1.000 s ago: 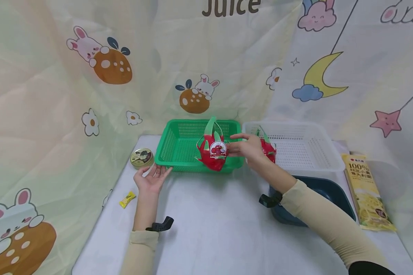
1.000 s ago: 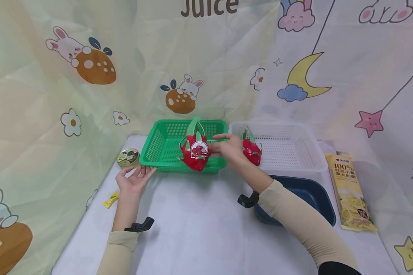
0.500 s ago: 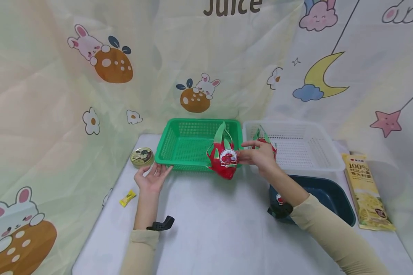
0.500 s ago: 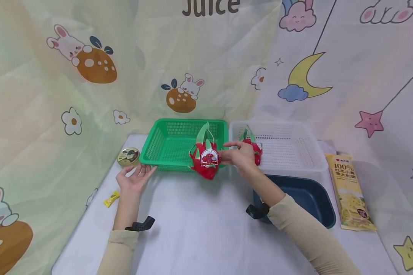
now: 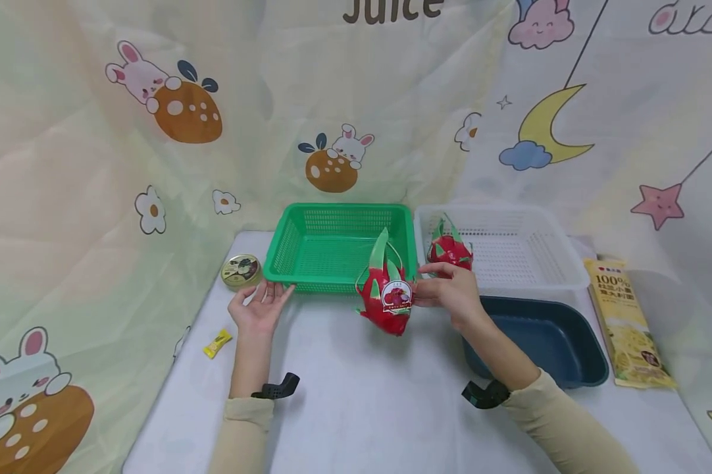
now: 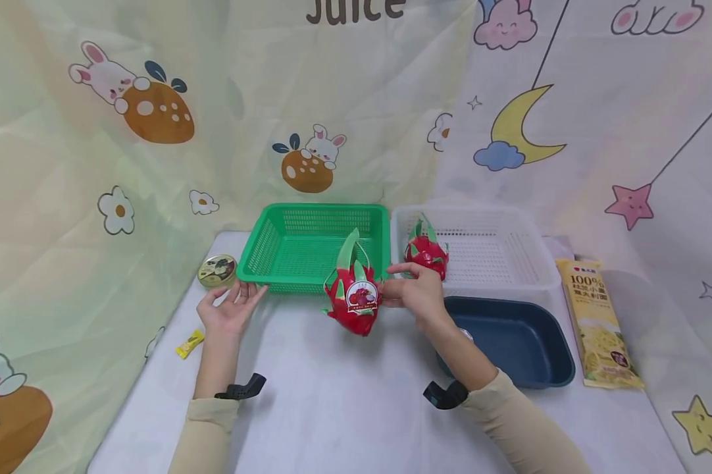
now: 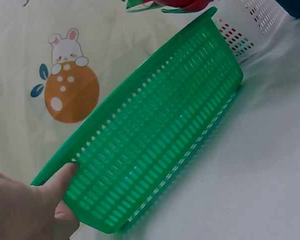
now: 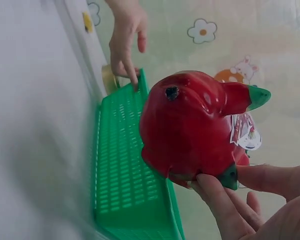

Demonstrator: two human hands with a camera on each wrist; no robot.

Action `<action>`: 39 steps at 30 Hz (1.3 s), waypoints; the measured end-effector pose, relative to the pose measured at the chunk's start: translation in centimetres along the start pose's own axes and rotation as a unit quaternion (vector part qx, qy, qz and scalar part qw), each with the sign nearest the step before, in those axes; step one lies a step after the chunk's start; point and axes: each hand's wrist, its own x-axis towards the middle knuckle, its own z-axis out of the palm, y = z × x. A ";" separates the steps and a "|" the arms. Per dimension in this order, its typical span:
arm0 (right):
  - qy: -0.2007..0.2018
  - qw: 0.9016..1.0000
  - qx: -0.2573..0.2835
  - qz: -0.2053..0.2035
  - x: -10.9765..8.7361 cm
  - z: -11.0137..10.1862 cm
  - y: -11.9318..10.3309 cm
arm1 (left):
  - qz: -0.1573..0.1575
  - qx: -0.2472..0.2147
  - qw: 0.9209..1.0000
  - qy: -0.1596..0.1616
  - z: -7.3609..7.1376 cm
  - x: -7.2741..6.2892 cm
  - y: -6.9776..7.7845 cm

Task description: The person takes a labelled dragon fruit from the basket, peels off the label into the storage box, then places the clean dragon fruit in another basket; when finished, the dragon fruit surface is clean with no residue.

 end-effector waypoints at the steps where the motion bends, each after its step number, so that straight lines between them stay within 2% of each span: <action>1: 0.001 1.000 -0.003 -0.001 -0.2 0.1 0.1 | 0.001 0.001 1.000 0.001 0.0 0.0 0.0; 7: 0.003 1.000 -0.018 -0.001 -1.3 0.3 0.9 | -0.002 0.014 1.000 -0.007 -0.3 0.0 0.1; 14: 0.008 1.000 -0.008 0.006 -2.2 0.4 2.2 | -0.005 0.030 0.999 -0.013 -0.5 -0.1 0.1; 22: 0.014 1.000 0.013 0.014 -3.6 0.0 3.7 | 0.014 0.055 0.998 -0.013 -0.3 -0.3 -0.1; 27: 0.027 0.999 0.008 0.020 -4.3 -0.4 5.0 | 0.013 0.055 0.998 -0.012 -0.2 -0.5 -0.2; 39: 0.040 0.998 0.003 0.039 -4.9 -0.1 7.5 | 0.014 0.068 0.997 -0.016 -0.3 -0.9 -0.1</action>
